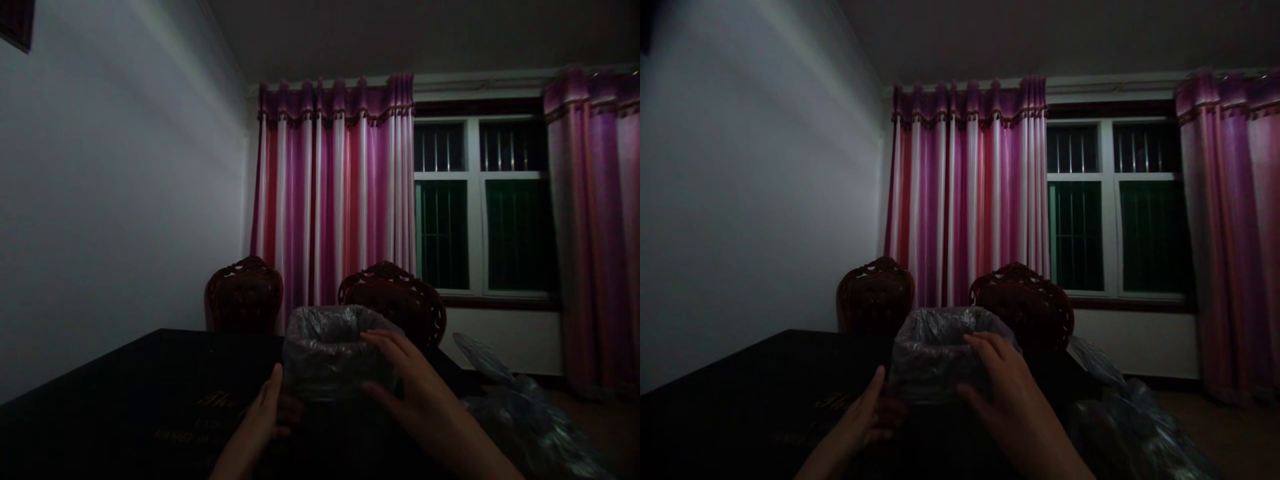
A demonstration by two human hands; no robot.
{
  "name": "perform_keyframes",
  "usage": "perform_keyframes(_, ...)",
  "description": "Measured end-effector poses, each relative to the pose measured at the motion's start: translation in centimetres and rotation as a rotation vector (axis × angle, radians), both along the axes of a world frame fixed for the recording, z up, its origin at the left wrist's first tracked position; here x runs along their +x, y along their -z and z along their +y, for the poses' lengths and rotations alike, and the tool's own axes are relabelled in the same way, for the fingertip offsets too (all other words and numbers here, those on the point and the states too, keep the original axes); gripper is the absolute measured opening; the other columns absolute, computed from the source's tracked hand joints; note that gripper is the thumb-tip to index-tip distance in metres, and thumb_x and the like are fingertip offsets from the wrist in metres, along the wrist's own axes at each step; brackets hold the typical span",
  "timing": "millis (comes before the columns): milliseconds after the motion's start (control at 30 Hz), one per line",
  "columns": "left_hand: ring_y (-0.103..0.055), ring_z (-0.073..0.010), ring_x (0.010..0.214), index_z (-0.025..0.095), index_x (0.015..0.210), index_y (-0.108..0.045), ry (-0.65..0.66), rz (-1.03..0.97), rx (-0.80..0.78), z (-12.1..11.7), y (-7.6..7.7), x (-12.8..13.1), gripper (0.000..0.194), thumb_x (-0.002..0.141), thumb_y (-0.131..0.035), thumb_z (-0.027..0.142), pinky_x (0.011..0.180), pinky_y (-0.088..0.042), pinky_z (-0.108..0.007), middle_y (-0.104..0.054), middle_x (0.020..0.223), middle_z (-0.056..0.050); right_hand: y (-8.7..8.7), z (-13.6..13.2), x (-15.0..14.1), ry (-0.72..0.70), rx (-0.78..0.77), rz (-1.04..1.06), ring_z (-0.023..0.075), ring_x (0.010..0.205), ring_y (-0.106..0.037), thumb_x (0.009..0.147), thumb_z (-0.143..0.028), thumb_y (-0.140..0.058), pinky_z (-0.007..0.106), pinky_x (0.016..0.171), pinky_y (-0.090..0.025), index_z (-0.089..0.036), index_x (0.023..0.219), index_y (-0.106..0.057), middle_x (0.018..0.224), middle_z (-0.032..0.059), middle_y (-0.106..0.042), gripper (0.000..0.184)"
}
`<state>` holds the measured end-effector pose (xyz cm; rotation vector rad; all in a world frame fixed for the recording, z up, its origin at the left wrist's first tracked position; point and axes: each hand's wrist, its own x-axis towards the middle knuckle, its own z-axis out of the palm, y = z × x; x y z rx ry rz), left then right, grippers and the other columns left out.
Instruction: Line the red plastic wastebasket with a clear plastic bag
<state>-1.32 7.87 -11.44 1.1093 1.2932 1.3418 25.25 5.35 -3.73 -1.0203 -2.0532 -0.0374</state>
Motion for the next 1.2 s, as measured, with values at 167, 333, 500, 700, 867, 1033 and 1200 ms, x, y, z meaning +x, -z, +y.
perform_keyframes(167, -0.070, -0.0262, 0.074, 0.015, 0.093, -0.067, 0.038, -0.193, -0.073, 0.6, 0.0, 0.0, 0.072, 0.068, -0.051, 0.080, 0.067, -0.051, -0.036, -0.074, 0.084, -0.015, 1.5, 1.3, 4.2, 0.141, -0.038, 0.489, 0.0216, 0.117, -0.053, 0.088, -0.052, -0.051, 0.040, 0.102, -0.040, -0.031, 0.118, -0.052, 0.125, 0.0026, -0.058, 0.037)
perform_keyframes(333, -0.069, -0.0252, 0.090, 0.016, 0.101, -0.069, 0.119, -0.373, 0.010, -0.2, -0.3, -0.4, 0.049, 0.068, -0.076, 0.053, 0.074, -0.051, -0.032, -0.074, 0.103, -0.013, 4.2, 5.5, 7.7, 0.137, -0.347, 0.907, 0.0249, 0.104, -0.060, 0.074, -0.059, -0.064, 0.037, 0.092, -0.043, -0.024, 0.108, -0.057, 0.104, 0.0055, -0.068, 0.049)
perform_keyframes(500, -0.070, -0.0191, 0.087, 0.013, 0.101, -0.069, 0.293, -0.683, -0.039, -0.4, -0.4, -0.1, 0.023, 0.081, -0.071, 0.024, 0.077, -0.053, -0.028, -0.074, 0.102, -0.010, 6.5, 8.2, 7.8, -0.068, -0.693, 1.154, 0.0202, 0.076, -0.066, 0.068, -0.056, -0.073, 0.032, 0.069, -0.048, -0.019, 0.105, -0.057, 0.082, 0.0046, -0.072, 0.054)
perform_keyframes(700, -0.071, -0.0164, 0.075, 0.014, 0.093, -0.069, 0.306, -0.883, -0.051, 0.2, 0.3, 0.2, 0.015, 0.091, -0.054, 0.011, 0.072, -0.058, -0.030, -0.075, 0.088, -0.004, 7.5, 9.0, 6.6, -0.364, -0.861, 1.350, 0.0125, 0.072, -0.065, 0.068, -0.039, -0.080, 0.024, 0.069, -0.049, -0.020, 0.093, -0.063, 0.079, -0.0012, -0.069, 0.036)
perform_keyframes(867, -0.072, -0.0179, 0.081, 0.013, 0.096, -0.067, 0.227, -0.964, -0.069, 0.9, 1.2, -0.1, 0.017, 0.093, -0.050, 0.009, 0.076, -0.059, -0.033, -0.076, 0.089, -0.006, 8.6, 9.6, 6.1, -0.482, -0.916, 1.404, 0.0108, 0.075, -0.064, 0.075, -0.032, -0.074, 0.022, 0.074, -0.049, -0.022, 0.092, -0.068, 0.085, -0.0018, -0.071, 0.020)
perform_keyframes(1033, -0.072, -0.0153, 0.075, 0.013, 0.095, -0.065, 0.155, -0.934, -0.035, 1.3, 1.8, -0.5, 0.019, 0.092, -0.048, 0.005, 0.072, -0.059, -0.029, -0.076, 0.085, -0.005, 9.8, 9.7, 5.9, -0.495, -0.963, 1.331, 0.0096, 0.069, -0.062, 0.072, -0.024, -0.074, 0.020, 0.068, -0.047, -0.019, 0.091, -0.070, 0.080, -0.0009, -0.070, 0.019)
perform_keyframes(1200, -0.071, -0.0161, 0.071, 0.013, 0.094, -0.064, 0.170, -0.804, -0.069, 0.9, 0.9, -0.8, 0.013, 0.092, -0.051, 0.013, 0.070, -0.057, -0.028, -0.075, 0.083, -0.005, 10.3, 10.4, 6.2, -0.307, -0.911, 1.227, 0.0149, 0.068, -0.065, 0.063, -0.026, -0.077, 0.026, 0.065, -0.048, -0.014, 0.099, -0.067, 0.082, 0.0047, -0.071, 0.039)
